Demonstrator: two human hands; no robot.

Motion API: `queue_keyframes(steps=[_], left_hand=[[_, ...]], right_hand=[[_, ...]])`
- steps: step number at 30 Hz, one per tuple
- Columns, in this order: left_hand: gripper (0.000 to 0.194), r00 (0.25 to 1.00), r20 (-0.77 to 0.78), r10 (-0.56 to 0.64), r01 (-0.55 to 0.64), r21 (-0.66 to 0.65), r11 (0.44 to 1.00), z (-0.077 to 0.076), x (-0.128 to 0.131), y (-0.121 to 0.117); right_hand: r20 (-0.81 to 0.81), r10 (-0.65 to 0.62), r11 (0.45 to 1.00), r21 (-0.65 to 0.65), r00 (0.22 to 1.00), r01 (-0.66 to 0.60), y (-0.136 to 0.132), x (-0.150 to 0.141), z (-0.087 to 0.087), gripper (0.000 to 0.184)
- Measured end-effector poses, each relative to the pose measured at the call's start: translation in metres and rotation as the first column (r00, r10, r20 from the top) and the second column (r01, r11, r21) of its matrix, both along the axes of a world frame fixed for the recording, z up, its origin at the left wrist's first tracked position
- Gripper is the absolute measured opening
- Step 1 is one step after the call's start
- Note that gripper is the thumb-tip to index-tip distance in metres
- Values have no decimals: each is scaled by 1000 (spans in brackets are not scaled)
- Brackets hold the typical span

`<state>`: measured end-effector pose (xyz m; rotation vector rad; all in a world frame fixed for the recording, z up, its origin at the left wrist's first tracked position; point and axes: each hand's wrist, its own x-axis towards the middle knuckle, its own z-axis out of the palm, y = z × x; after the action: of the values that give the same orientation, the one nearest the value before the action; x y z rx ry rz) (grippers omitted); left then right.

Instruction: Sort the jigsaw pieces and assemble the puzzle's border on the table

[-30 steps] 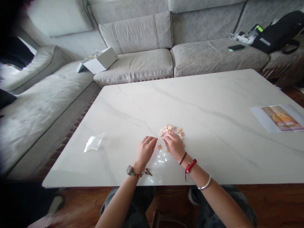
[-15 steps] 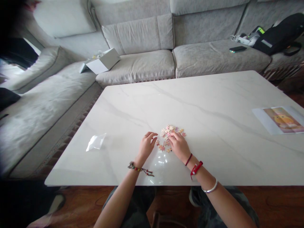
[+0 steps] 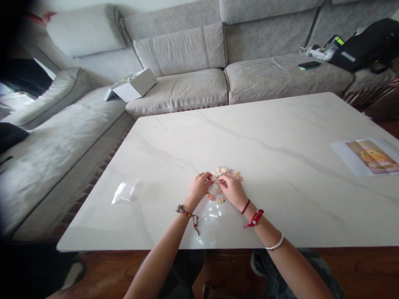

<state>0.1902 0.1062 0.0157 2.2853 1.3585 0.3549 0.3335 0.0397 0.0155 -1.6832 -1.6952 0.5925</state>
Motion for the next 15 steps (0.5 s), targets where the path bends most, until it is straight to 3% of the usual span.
queue_keyframes(steps=[3, 8, 12, 15], left_hand=[[13, 1000, 25, 9, -9, 2, 1000, 5, -1, -3], [17, 1000, -20, -4, 6, 106, 994, 5, -13, -20], [16, 994, -61, -93, 97, 64, 993, 5, -22, -30], [22, 997, 4, -79, 78, 47, 996, 12, -23, -24]], right_hand=[[3, 56, 993, -104, 998, -55, -2, -3, -1, 11], [158, 4, 1000, -30, 987, 1, 0, -2, -2, 14], [225, -96, 995, 15, 970, 95, 4, 16, -2, 14], [296, -69, 996, -26, 953, 80, 6, 24, -5, 10]])
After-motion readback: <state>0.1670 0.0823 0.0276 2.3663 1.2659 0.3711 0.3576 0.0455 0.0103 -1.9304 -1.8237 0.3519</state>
